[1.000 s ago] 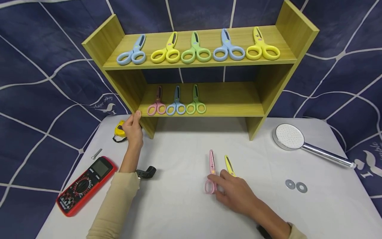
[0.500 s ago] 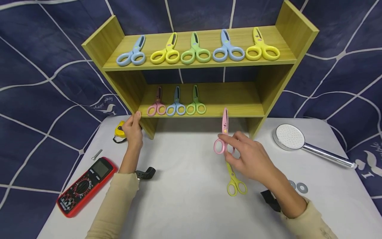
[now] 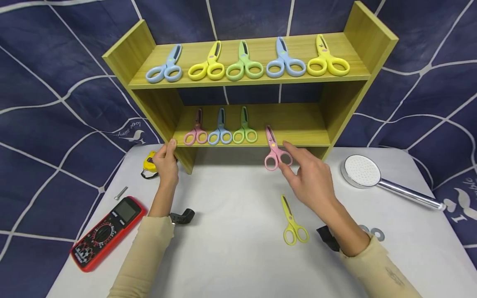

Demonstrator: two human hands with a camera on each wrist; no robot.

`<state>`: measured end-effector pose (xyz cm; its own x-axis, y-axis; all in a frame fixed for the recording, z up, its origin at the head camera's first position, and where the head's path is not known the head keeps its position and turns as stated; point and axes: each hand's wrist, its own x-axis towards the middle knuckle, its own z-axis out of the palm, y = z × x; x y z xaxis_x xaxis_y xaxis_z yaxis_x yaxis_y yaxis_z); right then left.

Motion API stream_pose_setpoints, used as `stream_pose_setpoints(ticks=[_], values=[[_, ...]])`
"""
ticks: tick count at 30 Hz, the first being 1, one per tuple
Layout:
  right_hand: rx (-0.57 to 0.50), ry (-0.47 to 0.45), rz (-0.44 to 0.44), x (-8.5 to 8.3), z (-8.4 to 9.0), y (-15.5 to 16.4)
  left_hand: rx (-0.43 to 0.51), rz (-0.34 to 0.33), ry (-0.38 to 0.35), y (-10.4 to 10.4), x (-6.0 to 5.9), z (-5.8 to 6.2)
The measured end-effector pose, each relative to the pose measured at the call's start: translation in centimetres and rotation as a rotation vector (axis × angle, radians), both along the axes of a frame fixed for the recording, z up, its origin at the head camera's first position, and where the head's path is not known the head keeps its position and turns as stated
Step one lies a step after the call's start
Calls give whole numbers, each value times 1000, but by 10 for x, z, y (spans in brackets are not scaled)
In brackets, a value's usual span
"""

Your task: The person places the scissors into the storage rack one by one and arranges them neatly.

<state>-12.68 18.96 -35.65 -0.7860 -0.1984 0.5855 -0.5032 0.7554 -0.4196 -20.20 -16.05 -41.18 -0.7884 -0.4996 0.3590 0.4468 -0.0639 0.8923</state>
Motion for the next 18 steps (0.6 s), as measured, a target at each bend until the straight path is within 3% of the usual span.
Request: stream_pose_setpoints(ticks=[9, 14, 18], values=[[-69, 51, -102, -30, -1, -9, 5, 19, -6, 0, 0, 3], [-50, 47, -133, -49, -4, -14, -1, 31, -7, 2, 0, 2], [-17, 33, -154, -53, -5, -15, 1, 33, -1, 2, 1, 1]])
